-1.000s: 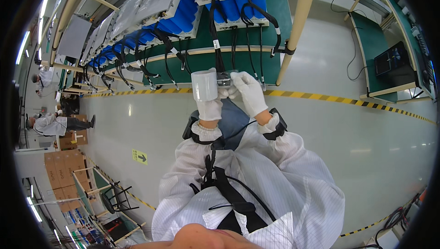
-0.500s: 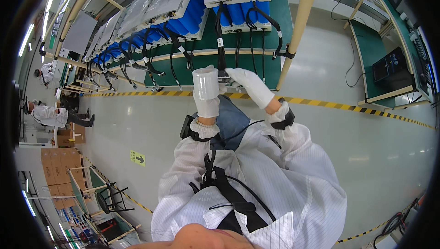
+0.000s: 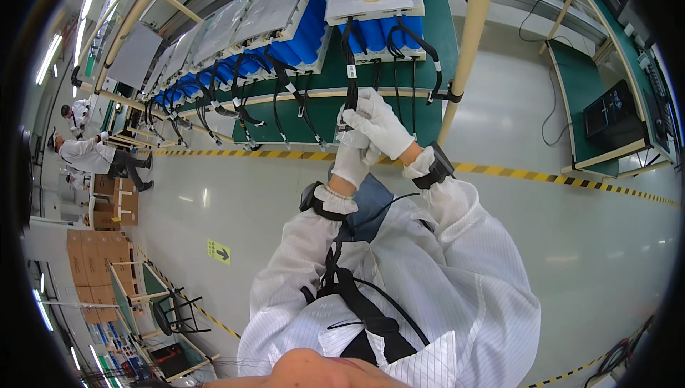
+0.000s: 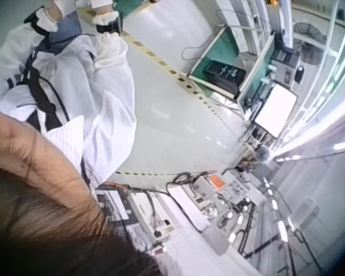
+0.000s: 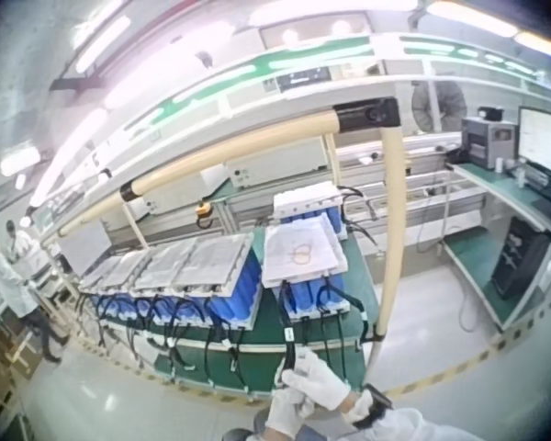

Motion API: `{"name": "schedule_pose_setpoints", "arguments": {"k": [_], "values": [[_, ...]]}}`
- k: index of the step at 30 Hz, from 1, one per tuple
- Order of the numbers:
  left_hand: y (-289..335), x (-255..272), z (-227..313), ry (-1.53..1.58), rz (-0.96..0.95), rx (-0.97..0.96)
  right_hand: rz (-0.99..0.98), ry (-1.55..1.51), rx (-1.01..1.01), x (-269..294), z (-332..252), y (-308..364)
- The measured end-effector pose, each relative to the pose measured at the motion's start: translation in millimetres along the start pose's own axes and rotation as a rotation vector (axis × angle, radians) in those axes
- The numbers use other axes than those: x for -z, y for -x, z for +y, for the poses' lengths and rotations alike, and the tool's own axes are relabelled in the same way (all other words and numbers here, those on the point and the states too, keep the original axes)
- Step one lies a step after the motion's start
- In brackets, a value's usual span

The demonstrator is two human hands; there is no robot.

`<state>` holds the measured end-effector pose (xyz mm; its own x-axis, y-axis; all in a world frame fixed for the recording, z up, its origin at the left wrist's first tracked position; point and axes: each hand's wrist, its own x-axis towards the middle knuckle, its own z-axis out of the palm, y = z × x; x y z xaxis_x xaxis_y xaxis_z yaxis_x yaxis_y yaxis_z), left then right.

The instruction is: The recorder is applying tape to secure the connector cables on multiple battery packs.

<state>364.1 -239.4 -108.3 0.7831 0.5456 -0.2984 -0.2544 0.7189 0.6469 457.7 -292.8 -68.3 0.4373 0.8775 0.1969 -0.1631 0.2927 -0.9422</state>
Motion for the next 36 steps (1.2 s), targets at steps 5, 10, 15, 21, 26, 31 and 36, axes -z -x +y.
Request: {"name": "schedule_pose_setpoints", "arguments": {"k": [5,10,15,21,26,31,36], "values": [[16.5,23.8,-6.5,-0.246,0.107,0.253,0.014,0.083,0.000,8.1,16.6,6.3],[29.3,-11.7,49.0,-1.311,-0.284,0.839,0.078,0.326,-0.261,13.5,9.4,7.6],[7.0,-66.4,55.7,-1.457,-0.210,-0.226,-0.238,0.872,0.042,51.4,67.0,-4.3],[-68.0,-136.0,12.6,-1.741,0.040,-0.296,-0.126,0.229,-0.179,58.1,105.8,7.5],[-59.6,-142.3,19.0,-1.186,-0.234,-0.292,-0.003,1.068,0.219,91.6,86.2,3.8],[-23.2,-135.2,70.4,-0.973,-0.132,-0.183,0.196,0.303,-0.185,76.8,-0.4,21.8],[-18.1,-121.4,75.9,-0.863,-0.135,-0.036,0.154,0.126,-0.281,71.1,-25.4,21.8]]}}
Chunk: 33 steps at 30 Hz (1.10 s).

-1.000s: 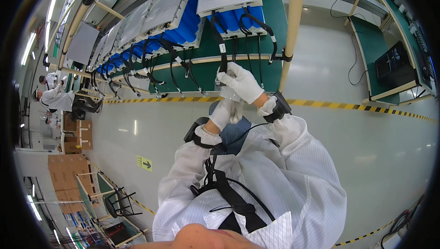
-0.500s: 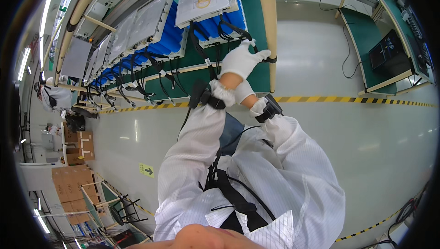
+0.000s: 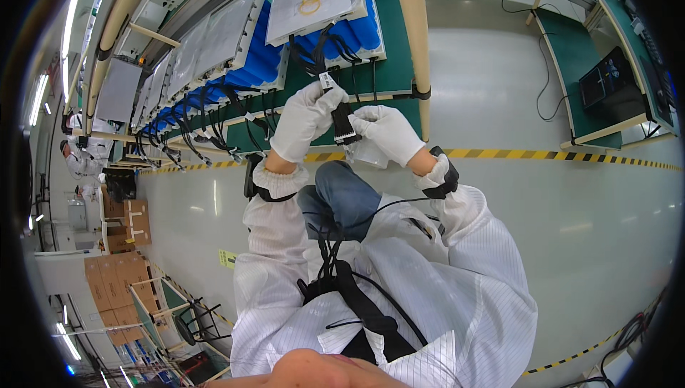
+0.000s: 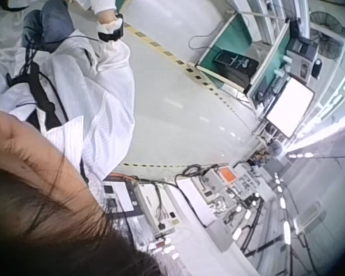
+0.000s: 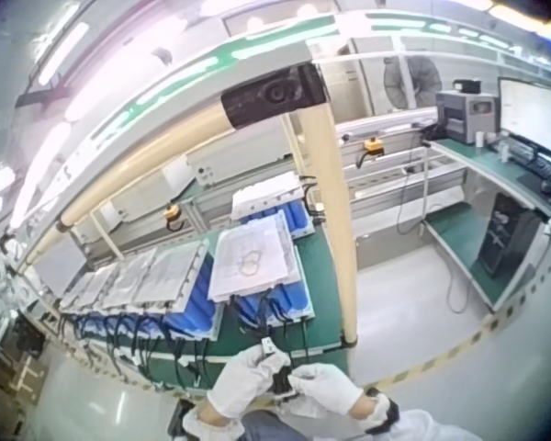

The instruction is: The recorder is applying tape to secure the connector cables on multiple battery packs.

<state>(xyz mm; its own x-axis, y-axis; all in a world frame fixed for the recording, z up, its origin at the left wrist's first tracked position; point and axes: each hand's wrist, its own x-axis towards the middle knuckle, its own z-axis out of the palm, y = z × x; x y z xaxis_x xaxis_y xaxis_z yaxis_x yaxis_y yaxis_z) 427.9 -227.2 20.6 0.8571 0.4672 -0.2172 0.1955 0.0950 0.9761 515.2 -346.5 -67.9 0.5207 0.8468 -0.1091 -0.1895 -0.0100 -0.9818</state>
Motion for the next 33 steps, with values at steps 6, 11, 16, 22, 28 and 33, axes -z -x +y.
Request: {"name": "schedule_pose_setpoints", "arguments": {"k": [6,11,16,22,28,33], "values": [[-0.8,1.0,-14.4,-0.022,-0.005,-0.079,-0.007,-0.169,0.096,-0.6,-10.2,8.9],[1.2,4.2,-19.6,-0.038,0.030,-0.107,-0.053,0.106,-0.050,-9.6,-33.3,9.9],[19.9,6.7,-24.7,-0.357,0.429,-0.497,-0.107,0.185,-0.088,-18.1,-33.2,5.8],[91.2,8.5,-34.5,-1.239,0.154,-0.833,-0.152,0.127,-0.079,-32.7,-37.5,5.8],[76.3,8.1,-76.0,-1.761,0.430,-0.929,-0.268,0.242,0.019,-39.9,-36.8,-8.0],[82.1,6.4,-68.7,-1.428,0.366,-0.826,-0.373,0.211,-0.116,-27.5,-35.4,-16.1]]}}
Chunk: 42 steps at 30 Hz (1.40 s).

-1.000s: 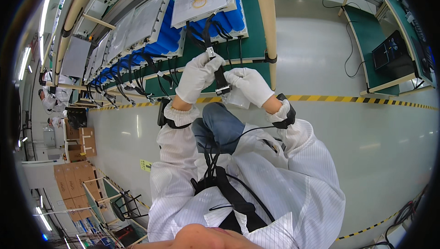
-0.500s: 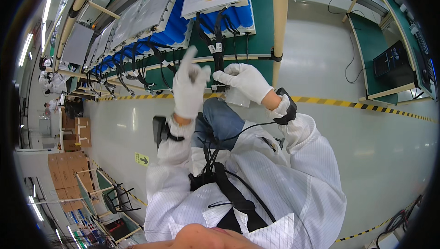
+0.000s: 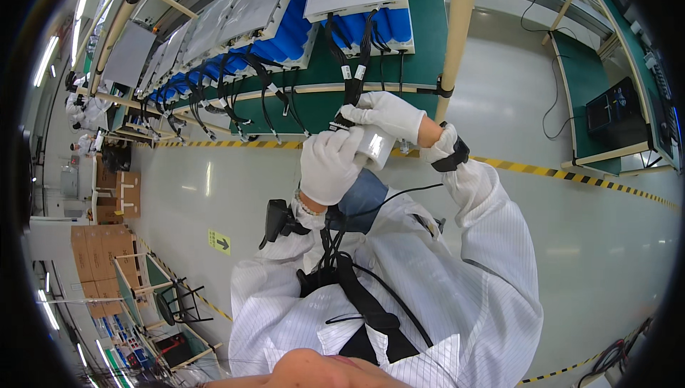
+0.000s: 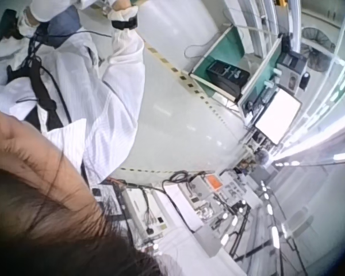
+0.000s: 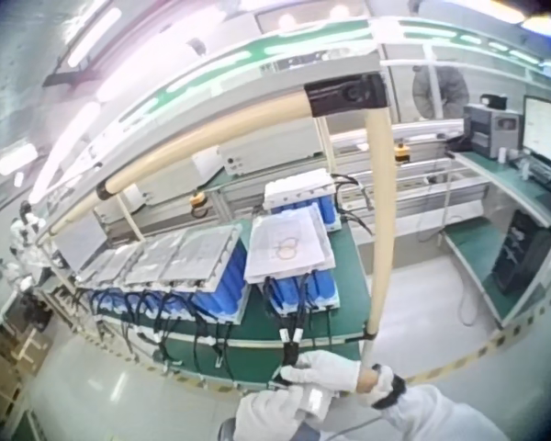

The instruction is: The recorder is applying tape to secure the connector cables on multiple battery packs.

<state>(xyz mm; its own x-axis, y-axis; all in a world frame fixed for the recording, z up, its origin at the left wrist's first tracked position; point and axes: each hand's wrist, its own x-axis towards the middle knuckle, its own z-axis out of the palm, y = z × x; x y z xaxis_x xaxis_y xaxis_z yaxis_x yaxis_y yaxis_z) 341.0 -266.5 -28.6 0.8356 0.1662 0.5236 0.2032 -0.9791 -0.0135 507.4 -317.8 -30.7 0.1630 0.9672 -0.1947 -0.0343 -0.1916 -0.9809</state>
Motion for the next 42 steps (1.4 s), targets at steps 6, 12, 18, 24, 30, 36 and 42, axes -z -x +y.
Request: {"name": "schedule_pose_setpoints", "arguments": {"k": [6,12,18,24,30,36,42], "values": [[13.8,-4.4,-10.3,0.423,0.289,0.152,0.077,-0.075,0.037,-6.8,3.3,6.8],[-24.3,-10.0,-28.2,0.690,0.462,0.386,0.194,-0.293,0.293,-24.3,14.1,8.6],[-25.0,-38.4,-46.8,1.357,0.391,0.606,0.383,-0.172,0.282,-24.8,31.5,4.7],[5.0,-36.5,-26.4,1.340,-0.467,0.841,0.462,-0.106,0.413,-23.9,33.2,8.0],[10.2,-35.0,-29.8,1.560,-0.756,0.713,0.491,0.202,0.369,-22.6,20.0,14.2],[-15.9,6.8,-32.4,1.124,-0.577,0.608,0.485,0.141,0.357,-23.4,22.6,9.0],[-38.4,20.0,-35.9,0.244,-0.269,0.080,0.248,-0.296,0.270,-11.3,31.6,7.8]]}}
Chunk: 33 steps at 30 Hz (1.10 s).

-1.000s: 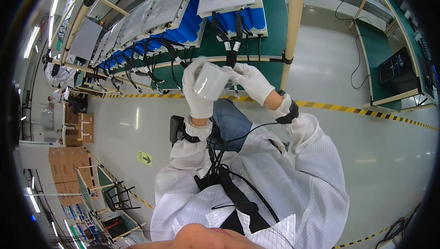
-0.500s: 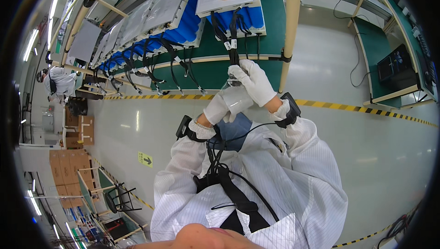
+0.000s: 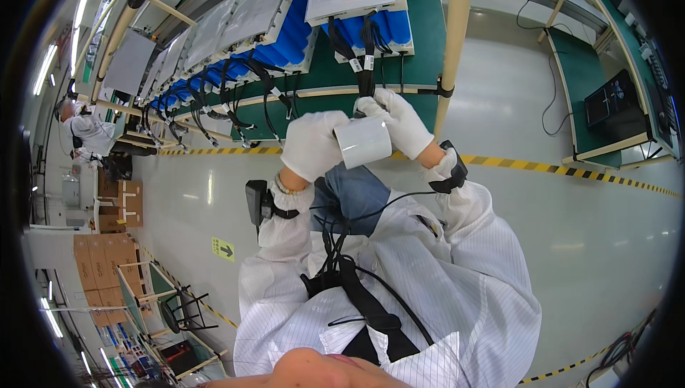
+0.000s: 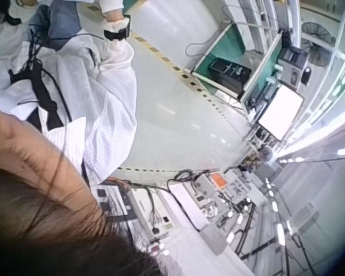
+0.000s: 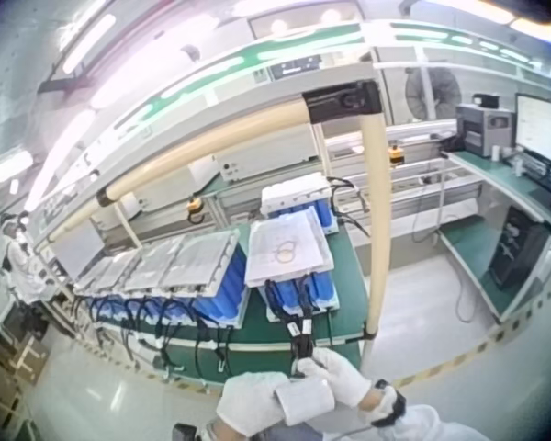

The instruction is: The recorder is applying tape to secure the connector cables on multiple battery packs.

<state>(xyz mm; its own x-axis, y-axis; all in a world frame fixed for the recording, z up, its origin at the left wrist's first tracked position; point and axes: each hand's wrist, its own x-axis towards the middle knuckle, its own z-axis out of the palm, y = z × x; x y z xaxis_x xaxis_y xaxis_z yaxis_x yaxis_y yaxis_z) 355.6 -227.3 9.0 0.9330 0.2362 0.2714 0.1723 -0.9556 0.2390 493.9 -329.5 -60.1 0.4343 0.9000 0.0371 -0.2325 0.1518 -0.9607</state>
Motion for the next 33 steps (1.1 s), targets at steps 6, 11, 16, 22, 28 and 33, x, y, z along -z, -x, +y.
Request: {"name": "schedule_pose_setpoints", "arguments": {"k": [6,11,16,22,28,33], "values": [[-22.0,-55.3,-41.1,0.657,0.237,0.045,-0.091,-0.437,0.060,-5.2,23.1,4.4],[-16.0,-123.4,-28.5,1.616,0.160,0.536,0.225,-0.227,0.155,-0.9,53.2,-11.6],[3.8,-116.8,-18.8,1.605,0.044,0.642,-0.110,-0.457,0.136,-3.8,31.7,-15.0],[30.8,-80.3,-24.9,1.518,-0.302,0.392,-0.496,-0.730,-0.073,-6.9,27.3,-21.7],[34.8,-44.1,21.4,1.570,0.278,0.540,-0.340,-0.697,0.022,-10.1,26.6,-20.7],[6.7,-47.2,40.0,1.121,0.367,0.519,-0.149,-0.624,0.032,-13.4,34.3,-24.3]]}}
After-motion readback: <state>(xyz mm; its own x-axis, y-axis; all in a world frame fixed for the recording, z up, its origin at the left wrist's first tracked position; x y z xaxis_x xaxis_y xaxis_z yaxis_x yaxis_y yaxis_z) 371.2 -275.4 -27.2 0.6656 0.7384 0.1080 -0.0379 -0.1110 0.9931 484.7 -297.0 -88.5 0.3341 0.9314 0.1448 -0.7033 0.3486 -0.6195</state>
